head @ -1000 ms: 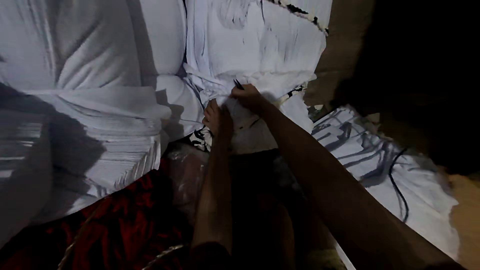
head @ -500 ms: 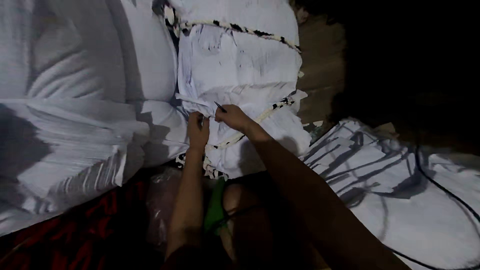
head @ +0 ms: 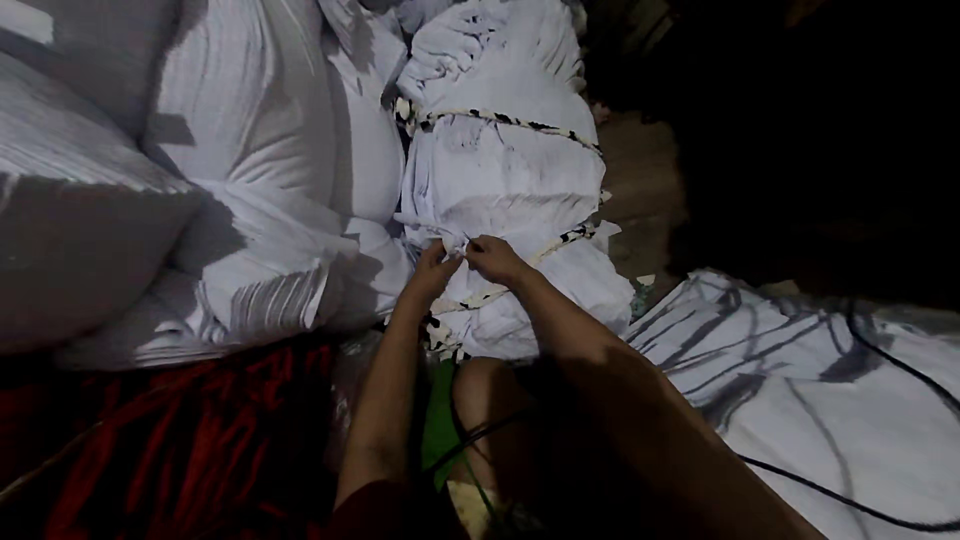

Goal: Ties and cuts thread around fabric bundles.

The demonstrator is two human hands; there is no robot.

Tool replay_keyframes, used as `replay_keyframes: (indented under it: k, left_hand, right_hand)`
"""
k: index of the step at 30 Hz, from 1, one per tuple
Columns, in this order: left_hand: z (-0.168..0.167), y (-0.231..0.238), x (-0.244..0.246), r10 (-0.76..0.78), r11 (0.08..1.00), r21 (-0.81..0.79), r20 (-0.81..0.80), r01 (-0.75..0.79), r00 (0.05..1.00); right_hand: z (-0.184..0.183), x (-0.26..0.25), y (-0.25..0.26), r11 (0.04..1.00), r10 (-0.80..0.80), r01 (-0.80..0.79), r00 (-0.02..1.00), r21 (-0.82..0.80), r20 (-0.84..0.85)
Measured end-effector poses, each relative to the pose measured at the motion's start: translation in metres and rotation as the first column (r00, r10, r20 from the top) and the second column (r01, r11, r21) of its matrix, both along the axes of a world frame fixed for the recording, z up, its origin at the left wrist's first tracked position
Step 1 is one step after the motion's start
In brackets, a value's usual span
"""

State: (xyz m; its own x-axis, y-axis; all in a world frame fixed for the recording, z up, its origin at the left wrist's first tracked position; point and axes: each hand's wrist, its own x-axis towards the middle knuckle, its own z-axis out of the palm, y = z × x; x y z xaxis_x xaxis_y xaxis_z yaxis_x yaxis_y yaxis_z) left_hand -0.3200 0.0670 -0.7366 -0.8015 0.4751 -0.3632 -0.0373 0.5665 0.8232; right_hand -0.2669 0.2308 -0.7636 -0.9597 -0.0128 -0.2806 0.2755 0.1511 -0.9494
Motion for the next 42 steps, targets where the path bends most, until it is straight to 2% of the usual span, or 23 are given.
replay_keyframes:
  k: [2, 4, 7, 10, 13, 16, 18, 23, 25, 26, 29, 32, 35, 37, 40, 42]
  left_hand:
    - [0.0, 0.006, 0.0, 0.098, 0.995, 0.009, 0.072, -0.099, 0.993]
    - [-0.01, 0.019, -0.003, 0.258, 0.965, 0.043, 0.002, -0.258, 0.966]
    - [-0.014, 0.037, -0.006, 0.46, 0.872, 0.152, 0.071, -0.465, 0.885]
    - [-0.013, 0.039, -0.006, 0.579, 0.75, 0.268, 0.177, -0.605, 0.796]
    - [-0.018, 0.035, -0.005, 0.621, 0.653, 0.383, 0.222, -0.653, 0.751]
    - [-0.021, 0.027, -0.005, 0.594, 0.656, 0.438, 0.204, -0.615, 0.778]
    - [-0.022, 0.026, -0.003, 0.608, 0.624, 0.468, 0.214, -0.627, 0.765]
    - [-0.02, 0.035, -0.002, 0.709, 0.389, 0.54, 0.343, -0.747, 0.617]
    - [-0.015, 0.037, -0.005, 0.724, 0.345, 0.539, 0.369, -0.769, 0.583]
    - [-0.012, 0.038, -0.007, 0.734, 0.366, 0.533, 0.338, -0.763, 0.588]
    - [0.003, 0.038, -0.009, 0.743, 0.53, 0.478, 0.135, -0.7, 0.655]
    - [0.01, 0.037, -0.008, 0.709, 0.654, 0.417, -0.048, -0.631, 0.704]
    - [0.013, 0.037, -0.014, 0.628, 0.764, 0.375, -0.25, -0.525, 0.737]
    - [0.016, 0.039, -0.018, 0.554, 0.828, 0.329, -0.355, -0.455, 0.752]
    - [0.022, 0.03, -0.039, 0.399, 0.917, 0.147, -0.331, -0.371, 0.855]
    - [0.019, 0.029, -0.058, 0.363, 0.932, 0.104, -0.269, -0.347, 0.892]
  right_hand:
    - [0.002, 0.002, 0.001, 1.0, 0.003, -0.003, 1.0, -0.024, 0.025]
    - [0.003, 0.003, 0.003, 0.999, 0.003, -0.001, 1.0, -0.049, 0.027]
    - [0.005, 0.009, 0.011, 0.993, -0.028, 0.031, 0.999, -0.114, 0.029]
    - [0.004, 0.013, 0.017, 0.954, -0.15, 0.159, 0.987, -0.253, 0.052]
    - [0.004, 0.011, 0.014, 0.935, -0.229, 0.241, 0.97, -0.262, 0.076]
    - [0.005, 0.009, 0.012, 0.918, -0.284, 0.298, 0.954, -0.261, 0.092]
    - [0.007, 0.009, 0.011, 0.904, -0.303, 0.323, 0.946, -0.279, 0.114]
    - [0.0, 0.01, 0.013, 0.89, -0.361, 0.369, 0.929, -0.268, 0.08]
    - [-0.003, 0.011, 0.014, 0.895, -0.375, 0.378, 0.925, -0.236, 0.062]
    - [-0.004, 0.011, 0.014, 0.898, -0.378, 0.38, 0.924, -0.222, 0.055]
    - [-0.006, 0.01, 0.014, 0.897, -0.391, 0.392, 0.919, -0.204, 0.045]
    - [-0.008, 0.009, 0.013, 0.9, -0.397, 0.396, 0.917, -0.18, 0.034]
    - [0.002, 0.009, 0.008, 0.931, -0.365, 0.364, 0.931, -0.03, -0.019]
    - [0.006, 0.008, 0.0, 0.936, -0.32, 0.34, 0.931, 0.093, -0.175]
    - [0.004, -0.006, -0.013, 0.931, -0.143, 0.262, 0.901, 0.253, -0.409]
    - [0.009, -0.021, -0.015, 0.919, -0.027, 0.152, 0.945, 0.364, -0.326]
